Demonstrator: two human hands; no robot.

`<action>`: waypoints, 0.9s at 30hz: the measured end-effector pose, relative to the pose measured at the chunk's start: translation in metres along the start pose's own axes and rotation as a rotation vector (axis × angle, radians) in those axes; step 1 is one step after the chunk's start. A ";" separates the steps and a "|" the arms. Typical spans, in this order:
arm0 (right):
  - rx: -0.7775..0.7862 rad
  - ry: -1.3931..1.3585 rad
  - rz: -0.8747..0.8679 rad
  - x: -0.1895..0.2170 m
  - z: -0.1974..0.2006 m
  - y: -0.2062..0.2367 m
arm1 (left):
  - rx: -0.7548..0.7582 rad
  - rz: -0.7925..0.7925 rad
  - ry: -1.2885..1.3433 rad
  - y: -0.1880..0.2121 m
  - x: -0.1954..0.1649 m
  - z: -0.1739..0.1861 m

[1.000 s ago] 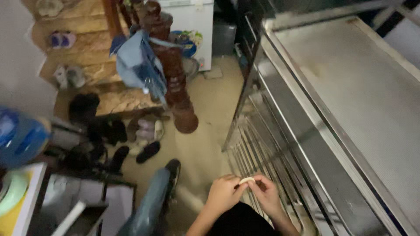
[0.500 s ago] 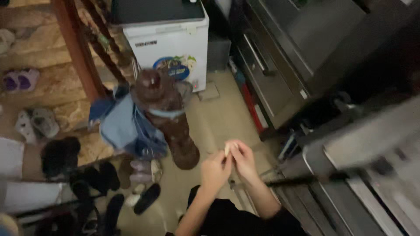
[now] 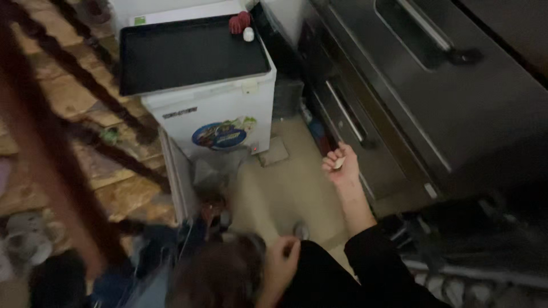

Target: The person presses a round metal cutter into a flattened sheet of dough on a tray to cut circles, lifts the scrap dough away, and pinches and folds the cut dough pieces by hand to shape them. They then carry a baking tray and slide it into the oven.

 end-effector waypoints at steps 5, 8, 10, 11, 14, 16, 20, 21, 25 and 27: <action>0.079 -0.046 0.111 0.133 0.020 -0.164 | -0.019 0.215 -0.067 -0.067 0.075 -0.015; 0.074 0.143 0.395 0.262 0.011 -0.224 | -0.183 0.402 -0.024 -0.132 0.100 0.000; 0.098 0.062 0.567 0.321 -0.003 -0.253 | -0.353 0.445 0.049 -0.194 0.101 0.019; 0.024 0.054 0.706 0.351 -0.003 -0.250 | -0.443 0.460 0.094 -0.200 0.096 0.027; -0.190 0.182 0.894 0.384 -0.010 -0.265 | -0.790 0.393 0.303 -0.252 0.071 0.059; -0.339 0.239 1.011 0.390 -0.006 -0.269 | -0.764 0.198 0.635 -0.328 0.044 0.077; -0.345 0.399 1.148 0.387 0.010 -0.264 | -0.694 0.180 0.726 -0.488 -0.004 0.142; -0.317 0.473 1.162 0.382 0.016 -0.260 | -0.712 0.189 0.740 -0.517 -0.019 0.160; -0.467 0.297 1.149 0.324 0.058 -0.262 | -0.754 0.214 0.677 -0.591 -0.036 0.221; -0.503 0.259 1.105 0.271 0.069 -0.262 | -0.755 0.279 0.577 -0.608 -0.029 0.236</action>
Point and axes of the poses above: each hand's wrist, its own y-axis away from the middle knuckle, its own z-axis out of the back of the hand, x = y × z, the point moved 6 cm from there along -y, towards the middle knuckle
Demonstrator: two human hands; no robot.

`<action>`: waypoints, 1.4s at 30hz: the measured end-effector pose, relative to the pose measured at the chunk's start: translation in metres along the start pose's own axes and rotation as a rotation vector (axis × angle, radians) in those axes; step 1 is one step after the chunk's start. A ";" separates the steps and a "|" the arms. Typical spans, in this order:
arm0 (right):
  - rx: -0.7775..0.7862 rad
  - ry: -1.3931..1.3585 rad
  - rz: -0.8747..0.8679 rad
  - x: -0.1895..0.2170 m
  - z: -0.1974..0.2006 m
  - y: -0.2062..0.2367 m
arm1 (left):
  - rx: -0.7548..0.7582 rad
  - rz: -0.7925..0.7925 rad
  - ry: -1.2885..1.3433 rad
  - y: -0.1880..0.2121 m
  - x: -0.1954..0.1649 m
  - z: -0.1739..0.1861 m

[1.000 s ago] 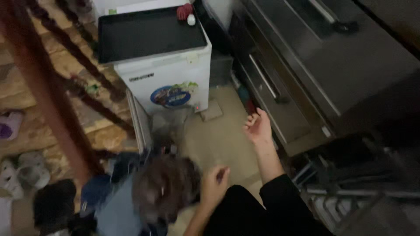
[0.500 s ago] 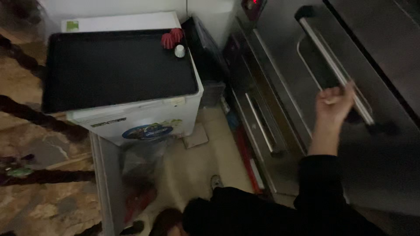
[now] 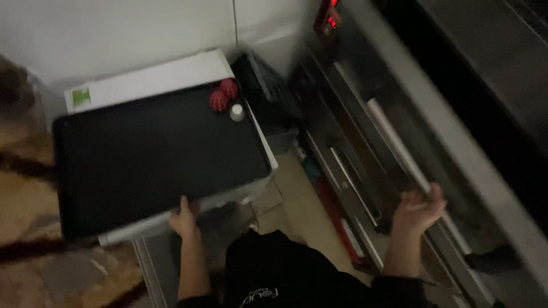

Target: The person presses a round metal cutter into a flattened sheet of dough on a tray to cut circles, lifts the scrap dough away, and pinches and folds the cut dough pieces by hand to shape them. They then carry a baking tray and slide it into the oven.

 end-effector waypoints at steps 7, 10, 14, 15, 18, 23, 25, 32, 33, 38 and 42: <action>-0.344 -0.019 -0.415 -0.075 0.013 0.112 | -0.087 0.265 0.306 -0.052 0.031 0.022; -0.329 -0.040 -0.408 -0.094 0.004 0.121 | 0.103 0.388 0.345 -0.079 0.019 0.014; -0.262 -0.149 -0.460 -0.109 0.002 0.129 | 0.285 0.342 0.407 -0.081 0.016 0.025; -0.353 -0.198 -0.496 -0.114 0.006 0.134 | 0.319 0.318 0.423 -0.080 0.019 0.030; -0.539 -0.266 -0.562 -0.119 0.006 0.144 | 0.401 0.230 0.518 -0.085 0.031 0.040; -0.579 -0.186 -0.520 -0.105 0.003 0.151 | 0.394 0.310 0.289 -0.098 0.055 0.080; -0.505 -0.198 -0.537 -0.097 -0.002 0.150 | 0.394 0.358 0.194 -0.093 0.055 0.098; -0.318 -0.176 -0.570 -0.095 -0.012 0.148 | 0.476 0.382 0.080 -0.066 0.032 0.088; -0.295 -0.155 -0.570 -0.098 -0.013 0.147 | 0.498 0.367 0.091 -0.056 0.025 0.080; 0.028 0.118 -0.660 -0.110 -0.023 0.157 | 0.666 0.307 0.189 0.014 -0.007 0.000; 0.178 0.056 -0.771 -0.072 0.000 0.214 | 0.848 0.383 0.251 0.062 -0.021 -0.073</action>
Point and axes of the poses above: each hand's wrist, its own y-axis away from the middle knuckle, its own z-axis out of the back of the hand, x = y × z, the point moved 6 cm from there along -y, towards the middle knuckle
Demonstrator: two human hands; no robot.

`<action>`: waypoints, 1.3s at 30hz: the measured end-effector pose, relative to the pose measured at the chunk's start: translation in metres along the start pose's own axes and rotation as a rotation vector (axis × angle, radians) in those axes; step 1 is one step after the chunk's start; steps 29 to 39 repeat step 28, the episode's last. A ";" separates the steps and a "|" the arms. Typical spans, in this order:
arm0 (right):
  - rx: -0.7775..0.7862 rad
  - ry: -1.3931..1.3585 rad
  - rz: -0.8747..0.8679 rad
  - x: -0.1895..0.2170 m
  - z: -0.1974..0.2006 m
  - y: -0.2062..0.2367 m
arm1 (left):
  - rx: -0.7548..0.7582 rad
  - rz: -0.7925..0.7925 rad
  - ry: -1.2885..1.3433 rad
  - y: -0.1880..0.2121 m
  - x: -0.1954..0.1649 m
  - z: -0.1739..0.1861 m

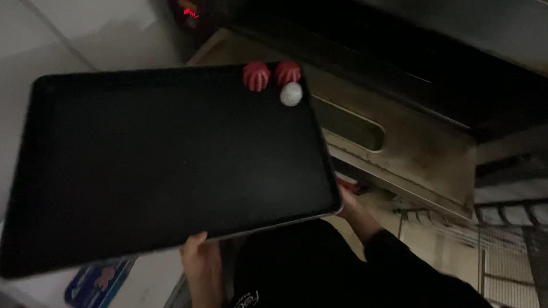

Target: The person presses a round metal cutter into a flattened sheet of dough on a tray to cut circles, lifts the scrap dough away, and pinches and folds the cut dough pieces by hand to shape them. They then carry a baking tray and slide it into the oven.

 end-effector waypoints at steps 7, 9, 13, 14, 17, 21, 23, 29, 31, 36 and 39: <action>0.028 0.379 0.354 0.104 -0.022 0.161 | 0.304 0.226 0.016 -0.068 0.079 -0.078; -0.303 0.616 0.338 0.122 -0.016 0.170 | 0.336 0.289 0.005 -0.088 0.115 -0.099; -0.699 0.770 0.291 0.133 0.005 0.182 | 0.394 0.418 -0.040 -0.095 0.157 -0.144; -0.704 0.695 0.337 0.137 0.015 0.183 | 0.388 0.461 -0.078 -0.094 0.170 -0.163; -0.724 0.545 0.445 0.155 0.050 0.189 | 0.430 0.539 -0.083 -0.083 0.196 -0.221; -0.708 0.541 0.512 0.203 0.091 0.179 | 0.500 0.717 -0.097 -0.070 0.228 -0.311; -0.712 0.582 0.531 0.236 0.106 0.167 | 0.510 0.759 -0.086 -0.064 0.240 -0.355; -0.705 0.589 0.530 0.319 0.148 0.119 | 0.616 0.762 -0.023 -0.061 0.277 -0.467; -0.705 0.589 0.530 0.319 0.148 0.119 | 0.616 0.762 -0.023 -0.061 0.277 -0.467; -0.705 0.589 0.530 0.319 0.148 0.119 | 0.616 0.762 -0.023 -0.061 0.277 -0.467; -0.705 0.589 0.530 0.319 0.148 0.119 | 0.616 0.762 -0.023 -0.061 0.277 -0.467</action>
Point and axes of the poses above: each hand's wrist, its own y-axis away from the middle knuckle, its own z-axis out of the back of the hand, x = y × z, the point moved 6 cm from there along -y, towards the middle knuckle
